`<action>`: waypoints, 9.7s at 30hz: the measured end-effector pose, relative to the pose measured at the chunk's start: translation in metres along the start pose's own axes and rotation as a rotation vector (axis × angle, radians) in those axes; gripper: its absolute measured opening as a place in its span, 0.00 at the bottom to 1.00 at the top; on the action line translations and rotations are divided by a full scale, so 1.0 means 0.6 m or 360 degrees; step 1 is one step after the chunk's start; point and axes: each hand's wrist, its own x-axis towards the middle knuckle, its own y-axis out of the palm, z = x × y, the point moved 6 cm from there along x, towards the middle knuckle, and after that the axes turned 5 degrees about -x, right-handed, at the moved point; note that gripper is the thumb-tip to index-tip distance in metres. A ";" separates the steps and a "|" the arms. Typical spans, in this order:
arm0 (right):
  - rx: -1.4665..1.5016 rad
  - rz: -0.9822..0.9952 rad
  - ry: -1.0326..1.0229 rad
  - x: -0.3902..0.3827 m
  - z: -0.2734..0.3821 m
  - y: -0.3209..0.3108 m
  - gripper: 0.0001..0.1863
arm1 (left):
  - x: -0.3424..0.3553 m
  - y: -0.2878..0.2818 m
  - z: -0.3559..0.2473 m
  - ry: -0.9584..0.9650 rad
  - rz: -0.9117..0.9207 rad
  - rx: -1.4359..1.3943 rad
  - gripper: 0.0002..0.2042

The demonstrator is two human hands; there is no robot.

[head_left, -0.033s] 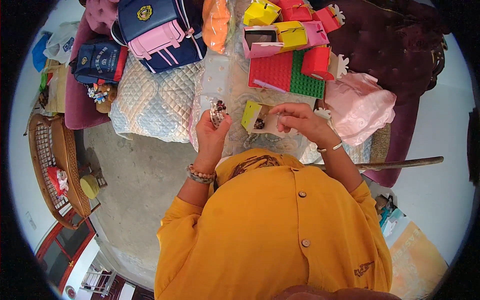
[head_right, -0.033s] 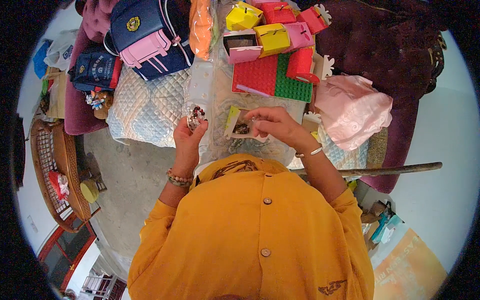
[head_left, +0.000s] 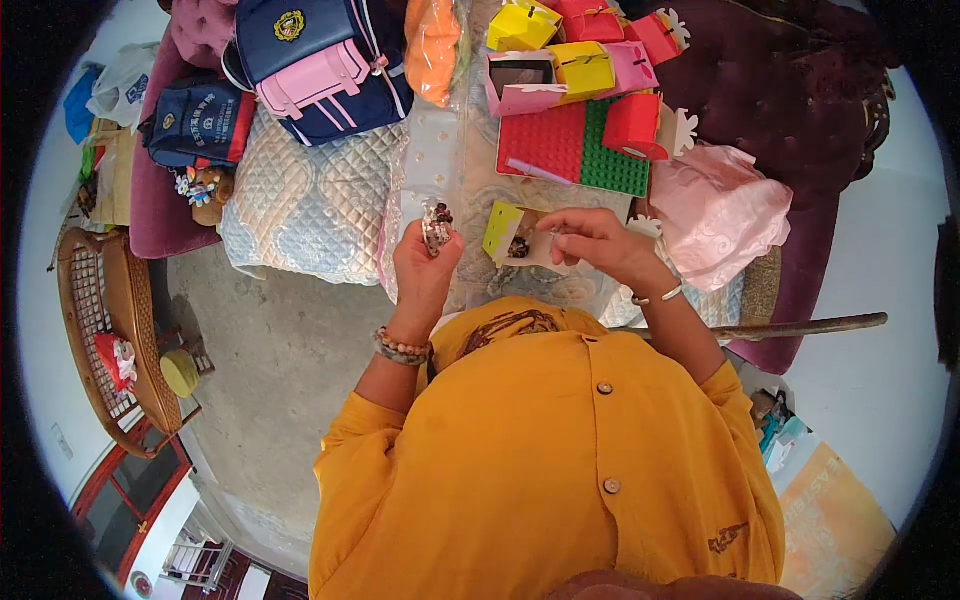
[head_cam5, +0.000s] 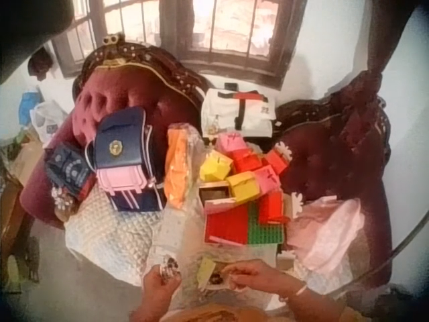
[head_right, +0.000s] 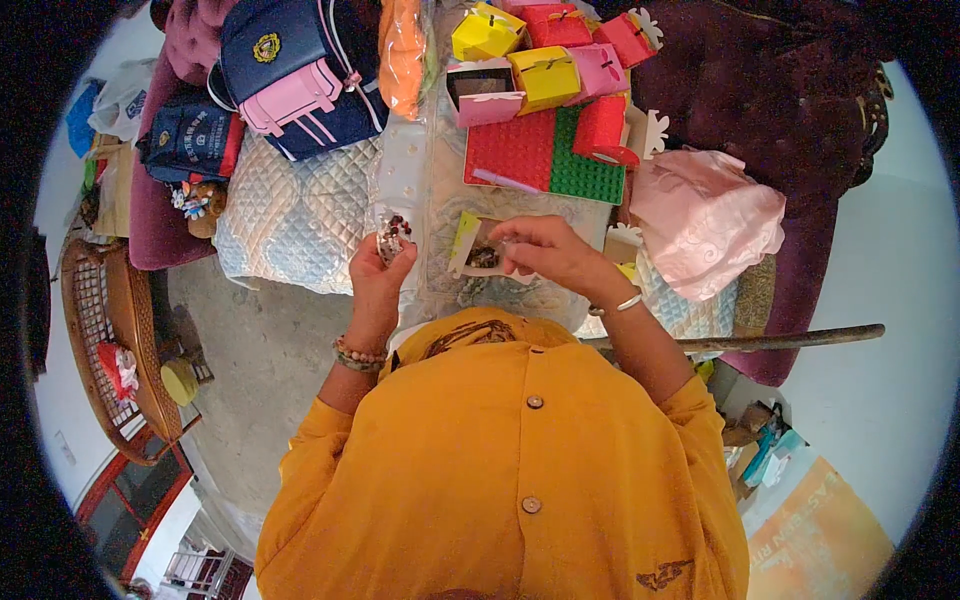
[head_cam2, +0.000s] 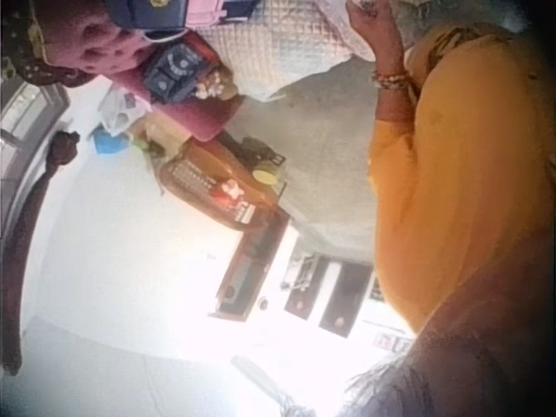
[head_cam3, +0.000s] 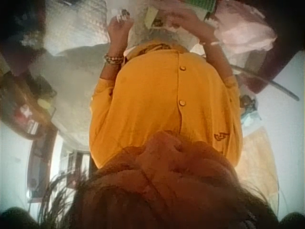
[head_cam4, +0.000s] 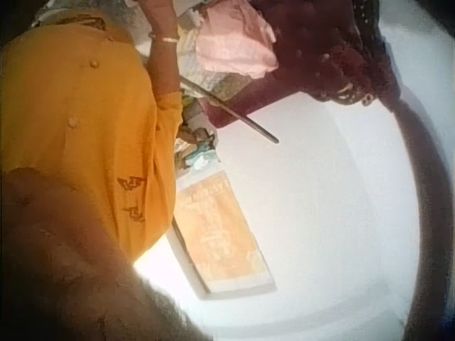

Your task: The person picks up a plastic bag and toys from a sofa, handles small jewelry items and a storage box by hand, and then uses a broom to sweep the floor near several plastic chairs and a birdcage.

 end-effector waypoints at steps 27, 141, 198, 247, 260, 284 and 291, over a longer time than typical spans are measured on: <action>-0.2182 -0.0004 -0.0138 0.070 -0.048 0.044 0.11 | 0.016 -0.005 0.078 -0.0197 0.0046 0.0372 0.13; 0.0974 0.0687 -0.0198 0.090 0.155 0.180 0.16 | -0.054 -0.039 -0.161 0.0337 0.0311 -0.1400 0.14; -0.0469 -0.0542 -0.0072 -0.026 -0.147 -0.024 0.23 | -0.021 0.165 0.030 -0.0509 0.0890 0.0007 0.13; -0.0675 -0.0535 -0.0302 -0.016 -0.113 0.011 0.16 | 0.010 0.151 0.099 0.0315 0.0908 0.1745 0.10; -0.0701 -0.0515 -0.0299 -0.014 -0.107 0.002 0.14 | 0.053 0.153 0.127 0.0501 0.0610 0.1822 0.13; -0.0550 -0.0525 -0.0431 -0.017 -0.131 -0.001 0.12 | 0.105 0.124 0.262 0.1053 0.0543 0.2535 0.13; -0.0481 -0.0514 -0.0397 -0.019 -0.129 -0.006 0.12 | 0.107 0.111 0.246 0.0218 0.0415 0.2031 0.13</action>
